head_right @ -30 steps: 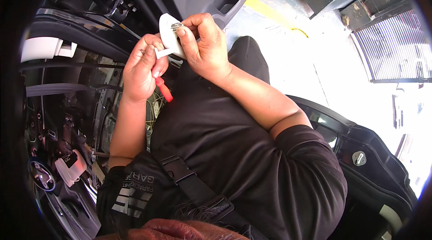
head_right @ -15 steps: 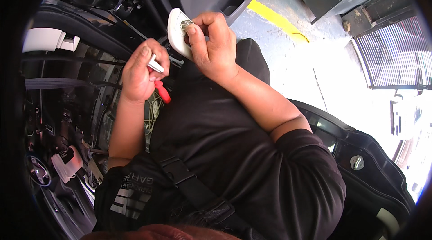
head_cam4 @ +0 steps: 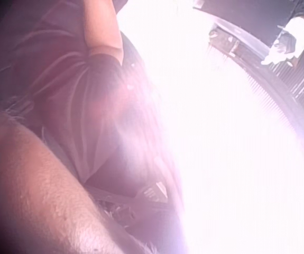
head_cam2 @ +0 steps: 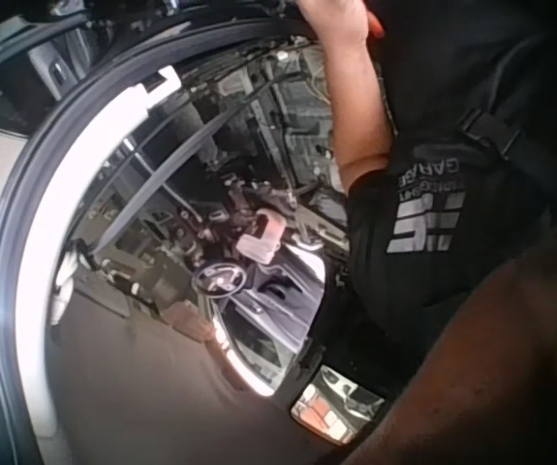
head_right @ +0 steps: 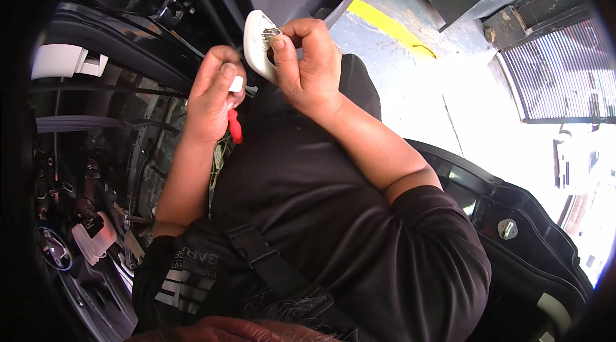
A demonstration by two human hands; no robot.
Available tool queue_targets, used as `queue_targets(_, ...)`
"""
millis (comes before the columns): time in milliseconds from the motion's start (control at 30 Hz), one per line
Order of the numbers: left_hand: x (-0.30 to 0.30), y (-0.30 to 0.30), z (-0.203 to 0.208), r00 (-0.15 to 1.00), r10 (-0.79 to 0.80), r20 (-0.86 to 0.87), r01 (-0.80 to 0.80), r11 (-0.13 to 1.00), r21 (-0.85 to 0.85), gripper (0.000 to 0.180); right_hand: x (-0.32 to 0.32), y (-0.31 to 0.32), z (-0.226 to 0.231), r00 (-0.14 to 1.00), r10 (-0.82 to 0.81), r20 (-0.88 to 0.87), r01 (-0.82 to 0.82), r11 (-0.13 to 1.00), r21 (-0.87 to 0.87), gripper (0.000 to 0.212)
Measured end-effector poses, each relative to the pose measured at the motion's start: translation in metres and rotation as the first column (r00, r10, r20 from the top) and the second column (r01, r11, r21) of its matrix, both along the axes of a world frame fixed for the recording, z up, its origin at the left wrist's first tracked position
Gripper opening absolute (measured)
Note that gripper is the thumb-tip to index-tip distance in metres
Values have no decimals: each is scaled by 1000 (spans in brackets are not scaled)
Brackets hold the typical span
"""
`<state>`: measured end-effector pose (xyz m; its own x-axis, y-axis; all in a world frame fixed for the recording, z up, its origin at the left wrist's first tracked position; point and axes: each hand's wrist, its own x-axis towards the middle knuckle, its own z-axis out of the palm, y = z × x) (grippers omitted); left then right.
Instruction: The person uses a red-handled screwdriver to pry and remove a white interior grab handle from the car's roof lining. They detach the handle, disconnect a small electrical connector, and set the handle aside.
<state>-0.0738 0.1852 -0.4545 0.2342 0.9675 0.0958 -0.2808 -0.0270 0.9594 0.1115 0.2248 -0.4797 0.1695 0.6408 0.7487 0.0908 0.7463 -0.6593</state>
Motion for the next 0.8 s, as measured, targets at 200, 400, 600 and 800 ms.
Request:
queue_targets(200, 28, 7, 1, 926, 194, -324, -73, 934, 349, 32, 3, -6, 16, 976, -107, 191, 88, 991, 105, 16)
queue_targets(400, 25, 15, 19, 703, 370, -608, -73, 888, 455, 26, 15, 2, 18, 939, -94, 331, 63, 993, 104, 24)
queue_targets(600, 11, 18, 24, 491, 418, -764, 87, 849, 521, 38, 19, 4, 17, 933, -29, 359, 26, 1000, 13, 21)
queue_targets(800, 1, 31, 38, 539, 14, -842, 150, 982, 113, 32, 20, 17, -16, 879, 393, -271, -477, 749, -460, 19)
